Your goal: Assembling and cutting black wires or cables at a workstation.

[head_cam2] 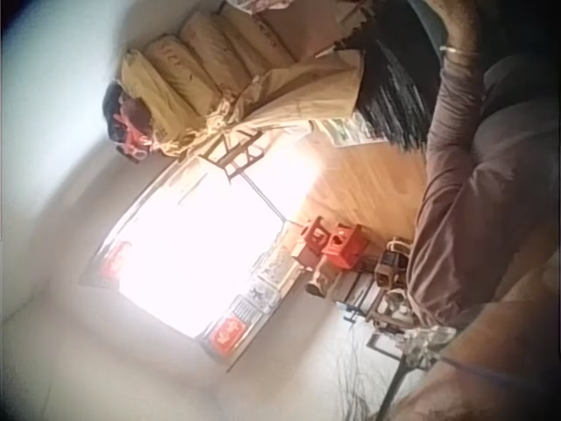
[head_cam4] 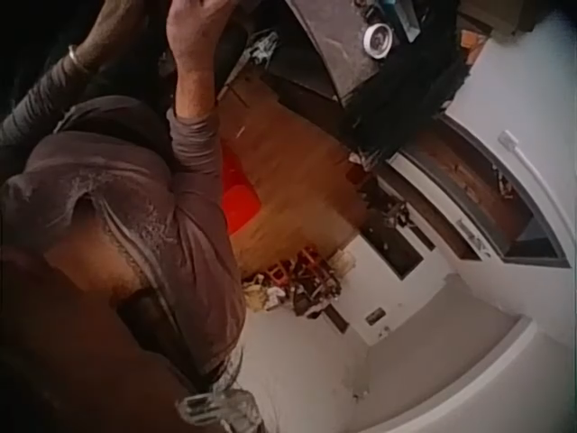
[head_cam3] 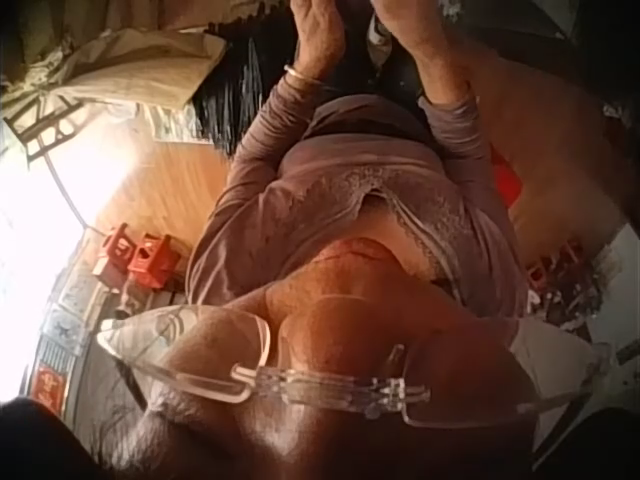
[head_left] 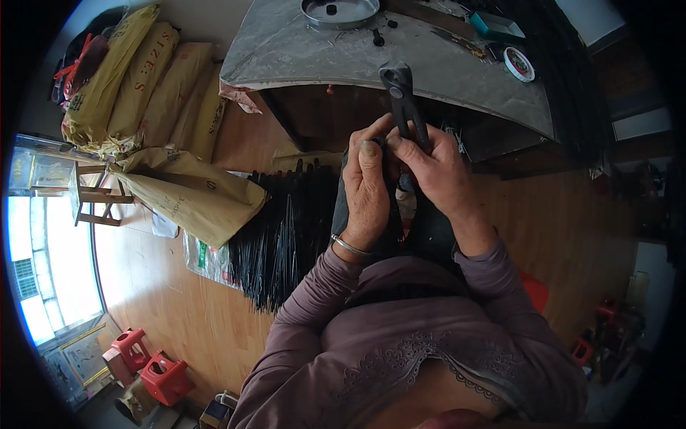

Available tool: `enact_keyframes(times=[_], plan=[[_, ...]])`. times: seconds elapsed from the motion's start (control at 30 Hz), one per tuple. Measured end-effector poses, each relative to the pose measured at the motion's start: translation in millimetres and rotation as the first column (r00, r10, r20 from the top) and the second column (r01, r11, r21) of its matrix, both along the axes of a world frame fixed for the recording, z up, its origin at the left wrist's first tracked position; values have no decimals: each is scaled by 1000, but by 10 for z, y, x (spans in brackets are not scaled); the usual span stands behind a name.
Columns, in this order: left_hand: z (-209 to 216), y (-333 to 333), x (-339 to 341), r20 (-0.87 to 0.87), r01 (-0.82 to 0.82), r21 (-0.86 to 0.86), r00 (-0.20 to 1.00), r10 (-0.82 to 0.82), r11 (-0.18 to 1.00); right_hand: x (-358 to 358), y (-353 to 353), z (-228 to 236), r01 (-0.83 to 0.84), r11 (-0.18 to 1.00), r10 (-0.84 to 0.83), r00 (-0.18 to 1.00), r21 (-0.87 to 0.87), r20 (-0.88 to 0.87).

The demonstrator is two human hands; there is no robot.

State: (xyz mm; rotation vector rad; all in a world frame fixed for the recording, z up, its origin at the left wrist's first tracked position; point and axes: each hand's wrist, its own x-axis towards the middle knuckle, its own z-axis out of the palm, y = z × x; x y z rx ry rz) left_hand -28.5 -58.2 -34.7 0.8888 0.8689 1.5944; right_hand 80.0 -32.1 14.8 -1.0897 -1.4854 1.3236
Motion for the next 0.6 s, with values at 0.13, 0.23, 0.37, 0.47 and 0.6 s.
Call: enact_keyframes(times=[0.13,0.23,0.37,0.47,0.6], plan=[[41,1,42,-15,-74,46,997,74,996,-106,-131,-37,103,984,-132,969,146,208],[48,1,3,-62,-136,46,988,139,990,-210,-245,-40,154,940,-199,972,303,124],[59,17,-111,-306,-177,75,932,192,981,-143,-354,56,-21,983,-10,986,184,168],[6,7,-143,-203,-130,61,969,140,990,-114,-329,33,-111,949,55,980,294,191],[93,74,-90,135,-140,-194,977,168,971,-10,-260,135,-228,969,207,961,98,186]])
